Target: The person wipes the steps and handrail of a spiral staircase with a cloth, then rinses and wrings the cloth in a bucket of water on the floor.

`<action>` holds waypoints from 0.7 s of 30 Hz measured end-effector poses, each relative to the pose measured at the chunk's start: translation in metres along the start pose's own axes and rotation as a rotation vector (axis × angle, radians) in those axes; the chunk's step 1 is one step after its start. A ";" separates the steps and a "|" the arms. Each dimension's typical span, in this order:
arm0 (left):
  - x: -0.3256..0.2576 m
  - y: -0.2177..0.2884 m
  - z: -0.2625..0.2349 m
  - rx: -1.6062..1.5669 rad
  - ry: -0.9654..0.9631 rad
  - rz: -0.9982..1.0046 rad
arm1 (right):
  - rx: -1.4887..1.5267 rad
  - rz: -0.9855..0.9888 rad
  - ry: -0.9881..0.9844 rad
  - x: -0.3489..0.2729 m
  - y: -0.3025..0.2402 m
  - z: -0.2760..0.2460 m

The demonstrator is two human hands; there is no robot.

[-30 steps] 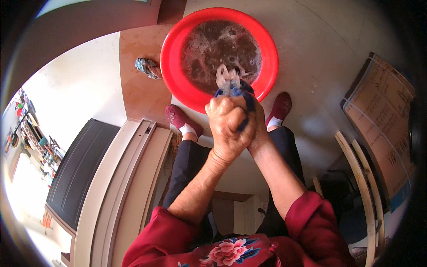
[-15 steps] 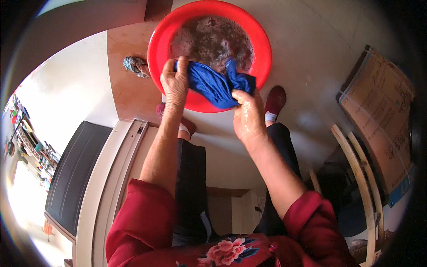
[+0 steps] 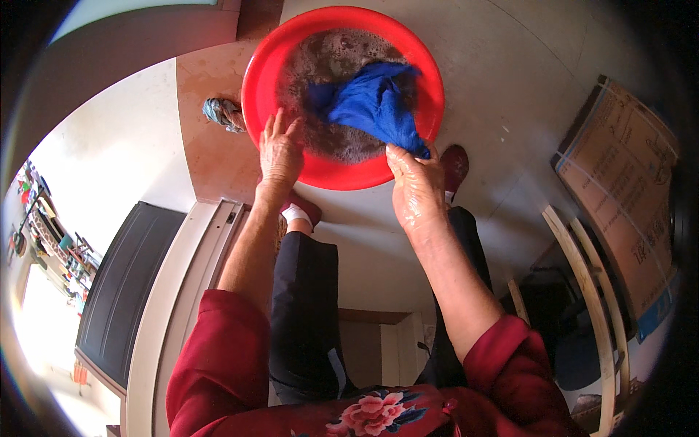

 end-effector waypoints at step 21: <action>0.013 0.110 -0.019 -0.758 -0.622 0.182 | -0.932 -0.839 -0.235 -0.044 -0.058 0.034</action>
Point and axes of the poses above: each hand's wrist, its own x-axis towards the middle knuckle, its own z-axis out of the palm, y = z × x, the point moved 9 cm from there along x, towards the middle knuckle, and after that the axes turned 15 degrees about -x, right-handed, at the moved point
